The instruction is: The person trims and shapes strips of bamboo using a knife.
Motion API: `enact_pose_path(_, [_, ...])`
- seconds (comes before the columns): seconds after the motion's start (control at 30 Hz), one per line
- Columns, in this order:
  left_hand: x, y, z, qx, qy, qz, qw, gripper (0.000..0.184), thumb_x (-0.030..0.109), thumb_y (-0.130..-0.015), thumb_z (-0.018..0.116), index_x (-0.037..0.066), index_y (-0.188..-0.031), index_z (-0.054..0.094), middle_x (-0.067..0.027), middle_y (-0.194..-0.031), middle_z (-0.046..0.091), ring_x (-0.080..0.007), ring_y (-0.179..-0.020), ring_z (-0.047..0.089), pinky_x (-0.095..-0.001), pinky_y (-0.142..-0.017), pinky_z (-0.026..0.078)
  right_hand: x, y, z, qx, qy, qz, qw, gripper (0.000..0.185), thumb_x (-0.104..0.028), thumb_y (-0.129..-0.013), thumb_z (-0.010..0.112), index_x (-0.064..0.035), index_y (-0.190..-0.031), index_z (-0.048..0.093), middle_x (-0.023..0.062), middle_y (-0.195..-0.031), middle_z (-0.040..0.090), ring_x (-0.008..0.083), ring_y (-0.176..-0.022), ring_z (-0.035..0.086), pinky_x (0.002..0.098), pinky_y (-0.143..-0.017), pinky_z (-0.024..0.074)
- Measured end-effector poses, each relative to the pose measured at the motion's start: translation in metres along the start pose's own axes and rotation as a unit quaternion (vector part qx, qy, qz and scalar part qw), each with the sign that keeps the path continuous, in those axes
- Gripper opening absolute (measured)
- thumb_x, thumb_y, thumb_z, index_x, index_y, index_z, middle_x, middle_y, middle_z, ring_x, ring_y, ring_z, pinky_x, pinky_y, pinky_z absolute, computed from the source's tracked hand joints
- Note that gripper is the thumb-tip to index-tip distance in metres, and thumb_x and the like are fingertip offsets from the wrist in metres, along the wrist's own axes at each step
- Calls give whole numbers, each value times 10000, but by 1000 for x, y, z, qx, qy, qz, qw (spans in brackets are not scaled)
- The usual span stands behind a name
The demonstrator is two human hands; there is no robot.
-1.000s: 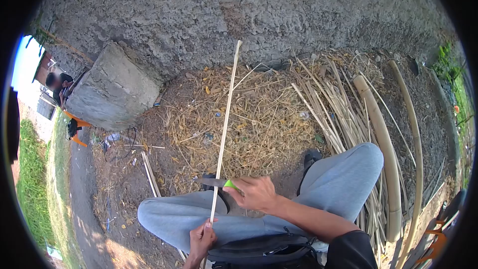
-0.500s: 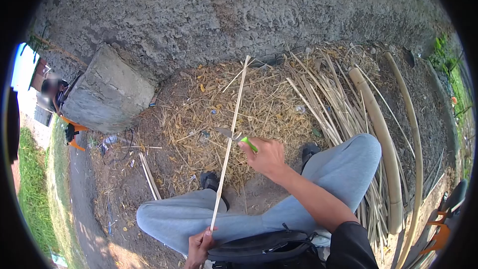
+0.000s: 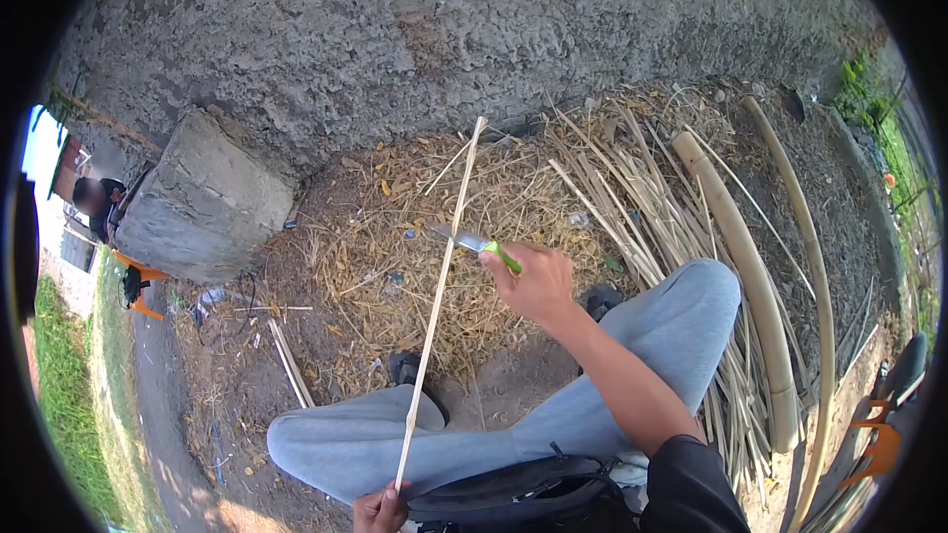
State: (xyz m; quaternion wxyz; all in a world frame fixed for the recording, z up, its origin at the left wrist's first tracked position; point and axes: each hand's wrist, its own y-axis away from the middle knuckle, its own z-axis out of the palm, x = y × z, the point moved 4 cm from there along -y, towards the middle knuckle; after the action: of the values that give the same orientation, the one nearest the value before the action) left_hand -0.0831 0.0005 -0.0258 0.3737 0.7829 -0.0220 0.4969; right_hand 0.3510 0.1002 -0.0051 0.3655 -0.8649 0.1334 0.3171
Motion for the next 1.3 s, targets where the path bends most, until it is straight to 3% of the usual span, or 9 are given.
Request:
enact_pose_path(0.1, [-20, 1, -4, 31, 32, -2, 999, 452, 417, -1027, 473, 75, -752, 586, 55, -658, 464, -54, -584, 393, -233, -517, 295, 2, -3, 2, 34, 25, 13, 999, 263, -317, -882, 698, -65, -821, 742, 63, -596, 646, 168, -397, 542, 319, -357, 373])
enact_pose_path(0.23, [14, 11, -3, 22, 24, 51, 998, 437, 396, -1033, 469, 91, -732, 553, 67, -634, 433, -48, -580, 367, -238, -512, 278, -26, 7, -6, -56, 9, -59, 997, 270, -338, -909, 661, -96, -826, 746, 51, -588, 640, 140, -401, 536, 321, -351, 362])
enact_pose_path(0.3, [34, 18, -3, 11, -79, 90, 993, 441, 386, -1038, 462, 117, -690, 500, 75, -602, 387, -41, -573, 336, -247, -504, 254, 12, -8, -6, -8, 64, 47, 997, 283, -346, -902, 669, -85, -825, 744, 54, -586, 640, 146, -400, 537, 327, -356, 366])
enact_pose_path(0.53, [18, 22, -14, -13, -42, 70, 997, 495, 397, -1037, 462, 106, -638, 415, 64, -582, 380, -43, -546, 319, -262, -477, 239, 0, -10, -10, 33, 20, -63, 997, 286, -333, -906, 667, -70, -812, 726, 87, -612, 657, 219, -411, 562, 344, -372, 383])
enact_pose_path(0.77, [1, 35, -27, -8, -94, 57, 994, 475, 352, -1040, 470, 85, -649, 449, 57, -585, 410, -51, -542, 341, -262, -478, 268, 49, -20, -4, 3, 117, 80, 990, 306, -362, -900, 668, -76, -802, 720, 96, -590, 633, 249, -416, 550, 381, -402, 396])
enact_pose_path(0.9, [-4, 44, -33, -22, -61, 42, 997, 472, 349, -1042, 469, 78, -656, 461, 46, -592, 414, -54, -551, 356, -264, -490, 283, 39, -13, -2, 65, 50, -31, 996, 325, -390, -902, 659, -93, -790, 727, 85, -565, 614, 246, -410, 543, 373, -386, 375])
enact_pose_path(1.03, [17, 43, -31, -22, -91, 51, 994, 480, 368, -1038, 472, 79, -656, 462, 47, -574, 402, -60, -540, 348, -271, -481, 279, 59, -15, 4, 21, 129, 18, 991, 320, -398, -900, 660, -105, -798, 735, 79, -597, 649, 222, -412, 561, 354, -357, 351])
enact_pose_path(1.2, [23, 45, -30, -36, -97, 57, 993, 492, 361, -1041, 463, 73, -642, 459, 42, -550, 392, -70, -526, 344, -287, -464, 277, 52, -17, 3, 87, 97, -43, 991, 314, -404, -894, 666, -115, -791, 732, 77, -585, 640, 229, -412, 560, 364, -361, 364])
enact_pose_path(1.3, [41, 45, -29, 2, -140, 63, 988, 489, 343, -1041, 464, 64, -640, 458, 33, -547, 390, -72, -525, 350, -296, -459, 287, 63, -16, 14, 21, 126, 27, 991, 316, -399, -895, 666, -115, -765, 718, 78, -570, 626, 236, -412, 556, 371, -385, 387])
